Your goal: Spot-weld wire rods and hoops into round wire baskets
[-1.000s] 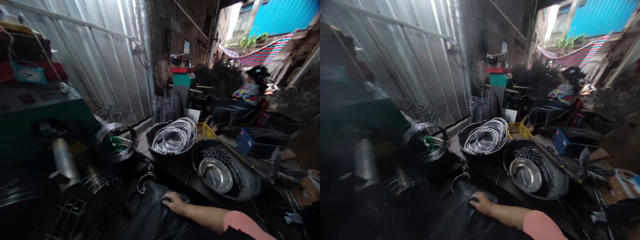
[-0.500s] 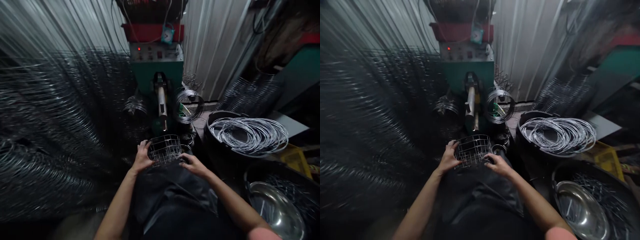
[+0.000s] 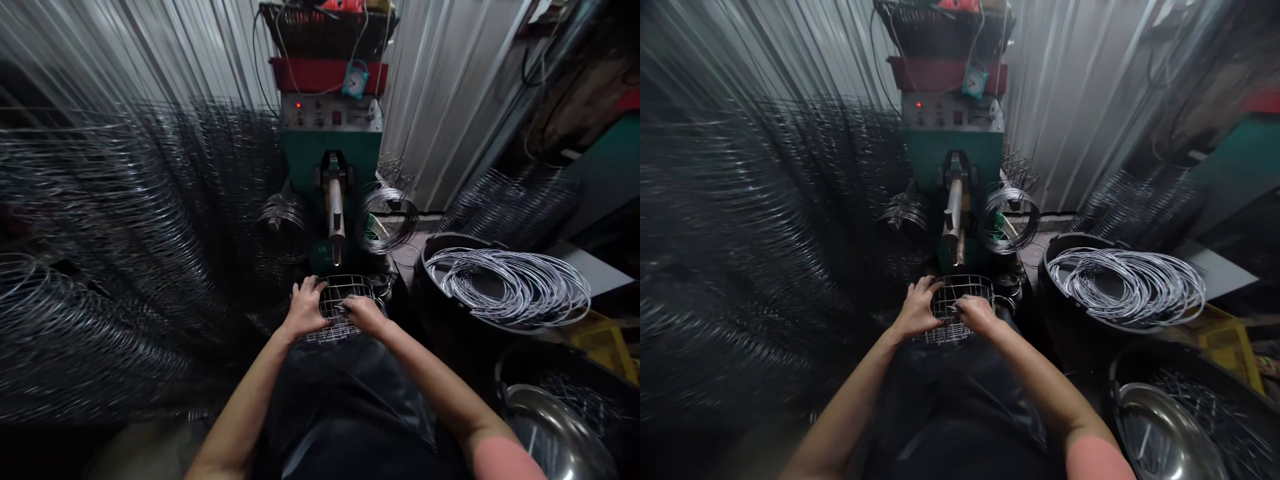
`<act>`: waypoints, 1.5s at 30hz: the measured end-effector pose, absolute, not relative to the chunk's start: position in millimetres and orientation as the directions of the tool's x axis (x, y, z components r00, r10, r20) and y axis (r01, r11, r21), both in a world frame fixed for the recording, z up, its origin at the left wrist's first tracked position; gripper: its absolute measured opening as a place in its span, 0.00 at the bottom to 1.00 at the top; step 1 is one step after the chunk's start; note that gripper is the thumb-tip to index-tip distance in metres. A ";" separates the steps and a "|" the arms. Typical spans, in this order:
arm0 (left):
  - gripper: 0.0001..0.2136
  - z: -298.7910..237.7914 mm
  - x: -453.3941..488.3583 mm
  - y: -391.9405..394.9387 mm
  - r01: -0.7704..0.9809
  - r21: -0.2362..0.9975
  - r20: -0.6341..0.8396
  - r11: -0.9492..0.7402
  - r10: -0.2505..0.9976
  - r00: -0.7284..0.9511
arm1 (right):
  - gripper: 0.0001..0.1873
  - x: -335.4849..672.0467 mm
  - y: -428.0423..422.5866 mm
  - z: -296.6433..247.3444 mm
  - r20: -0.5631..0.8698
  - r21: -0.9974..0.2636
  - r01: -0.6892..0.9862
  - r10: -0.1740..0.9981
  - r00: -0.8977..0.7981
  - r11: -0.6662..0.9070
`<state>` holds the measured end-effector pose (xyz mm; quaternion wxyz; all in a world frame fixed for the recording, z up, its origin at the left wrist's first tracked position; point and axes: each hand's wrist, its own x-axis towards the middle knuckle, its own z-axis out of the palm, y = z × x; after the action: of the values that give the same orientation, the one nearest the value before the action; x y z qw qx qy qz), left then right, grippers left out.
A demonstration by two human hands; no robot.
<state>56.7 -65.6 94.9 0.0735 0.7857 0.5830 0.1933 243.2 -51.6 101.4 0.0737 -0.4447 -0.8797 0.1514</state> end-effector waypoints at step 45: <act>0.40 94.8 47.2 24.8 0.883 0.436 0.179 -0.173 0.978 0.103 | 0.10 236.7 22.2 90.4 0.218 -0.327 0.773 0.839 -0.499 0.544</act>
<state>47.2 24.8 94.8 0.1099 0.7346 0.6337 0.2163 236.7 22.2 90.4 0.1774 -0.4680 -0.8607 0.0934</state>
